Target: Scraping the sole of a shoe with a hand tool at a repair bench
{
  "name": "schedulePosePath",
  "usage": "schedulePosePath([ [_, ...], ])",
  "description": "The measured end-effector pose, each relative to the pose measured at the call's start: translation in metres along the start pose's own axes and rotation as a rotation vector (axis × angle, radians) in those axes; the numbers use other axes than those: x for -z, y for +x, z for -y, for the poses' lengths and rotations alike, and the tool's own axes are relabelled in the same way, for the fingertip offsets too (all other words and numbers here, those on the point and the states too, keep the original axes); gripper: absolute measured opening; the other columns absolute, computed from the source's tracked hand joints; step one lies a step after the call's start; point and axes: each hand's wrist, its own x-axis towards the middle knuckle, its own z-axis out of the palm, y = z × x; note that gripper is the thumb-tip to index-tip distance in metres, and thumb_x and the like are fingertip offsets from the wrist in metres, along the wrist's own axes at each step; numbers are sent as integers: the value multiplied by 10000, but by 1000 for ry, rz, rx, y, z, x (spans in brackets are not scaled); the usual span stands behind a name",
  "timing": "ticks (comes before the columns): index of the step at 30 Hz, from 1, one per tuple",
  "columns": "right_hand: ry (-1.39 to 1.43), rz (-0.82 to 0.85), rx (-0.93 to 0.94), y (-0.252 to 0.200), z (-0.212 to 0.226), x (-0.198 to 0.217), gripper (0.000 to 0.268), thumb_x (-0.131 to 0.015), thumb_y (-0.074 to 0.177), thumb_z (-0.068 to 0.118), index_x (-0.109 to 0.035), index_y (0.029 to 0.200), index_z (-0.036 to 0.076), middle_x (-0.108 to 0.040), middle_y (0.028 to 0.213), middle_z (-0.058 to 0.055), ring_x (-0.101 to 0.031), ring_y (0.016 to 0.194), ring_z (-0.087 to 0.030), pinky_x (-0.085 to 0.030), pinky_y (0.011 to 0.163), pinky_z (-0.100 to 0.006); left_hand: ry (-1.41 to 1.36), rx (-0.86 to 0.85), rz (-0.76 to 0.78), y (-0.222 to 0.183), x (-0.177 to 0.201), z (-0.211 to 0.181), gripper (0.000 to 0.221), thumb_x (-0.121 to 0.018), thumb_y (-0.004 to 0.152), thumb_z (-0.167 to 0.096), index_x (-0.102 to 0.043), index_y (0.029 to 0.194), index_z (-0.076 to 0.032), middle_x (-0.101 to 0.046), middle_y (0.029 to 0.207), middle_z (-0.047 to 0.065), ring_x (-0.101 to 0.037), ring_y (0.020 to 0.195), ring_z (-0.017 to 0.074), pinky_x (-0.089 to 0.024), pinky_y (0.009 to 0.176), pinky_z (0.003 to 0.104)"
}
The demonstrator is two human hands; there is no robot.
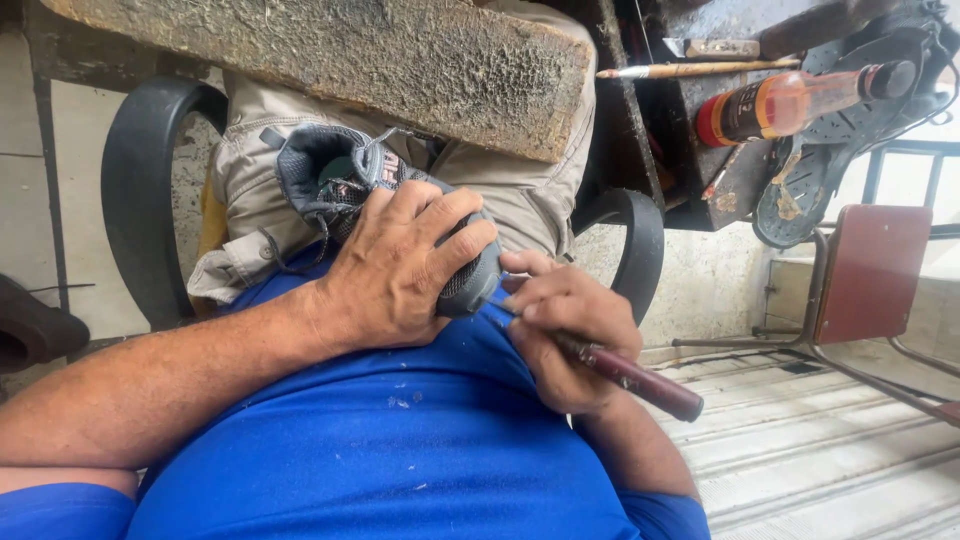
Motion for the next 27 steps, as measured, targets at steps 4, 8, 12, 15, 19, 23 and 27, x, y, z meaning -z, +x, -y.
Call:
schedulePosePath([
  [4, 54, -84, -67, -3, -2, 0, 55, -656, 954, 46, -612, 985, 60, -621, 860, -152, -672, 814, -247, -640, 1005, -567, 5, -1, 6, -1, -2, -1, 655, -681, 650, -353, -551, 1256, -142, -588, 1333, 100, -536, 1038, 341, -405, 756, 489],
  [8, -103, -26, -23, 3, 2, 1, 67, -668, 912, -3, -612, 932, 27, -676, 904, -196, -736, 894, -368, -660, 958, -544, 9, 4, 6, 3, -2, 1, 529, -619, 730, -306, -549, 1229, -146, -587, 1310, 88, -531, 997, 339, -396, 732, 490],
  [12, -99, -82, -64, -5, -4, 1, 86, -668, 931, 43, -592, 969, 60, -665, 911, -183, -750, 929, -395, -668, 921, -502, -19, 8, 13, 3, -1, -1, 540, -633, 692, -272, -548, 1209, -142, -587, 1287, 85, -524, 988, 336, -389, 708, 492],
  [15, -128, 56, 77, 1, 6, -6, 37, -649, 909, 41, -625, 882, 47, -705, 852, -150, -697, 750, -222, -607, 1039, -592, -16, 14, 9, 0, -2, -1, 483, -565, 856, -465, -546, 1212, -138, -583, 1292, 97, -527, 991, 338, -391, 710, 503],
  [19, -42, 25, 41, -6, -5, -1, 43, -660, 934, 24, -627, 961, 27, -689, 925, -204, -721, 840, -274, -594, 1076, -609, -28, 7, -13, 0, -4, 1, 525, -502, 914, -546, -559, 1244, -142, -591, 1298, 102, -540, 1022, 338, -395, 733, 503],
  [23, -109, 67, 156, -1, -4, -6, 70, -645, 927, 77, -627, 872, 37, -692, 835, -180, -700, 735, -231, -586, 1037, -597, -21, 17, 5, 0, -3, 1, 498, -550, 869, -474, -548, 1239, -141, -583, 1313, 102, -528, 1012, 341, -390, 727, 510],
  [27, -148, -28, 66, -13, -5, -3, 98, -675, 946, 68, -579, 934, 54, -681, 939, -219, -738, 1008, -479, -639, 983, -596, -16, 24, 34, -1, -5, 0, 572, -639, 759, -454, -542, 1238, -157, -574, 1321, 88, -523, 1018, 342, -394, 701, 510],
])
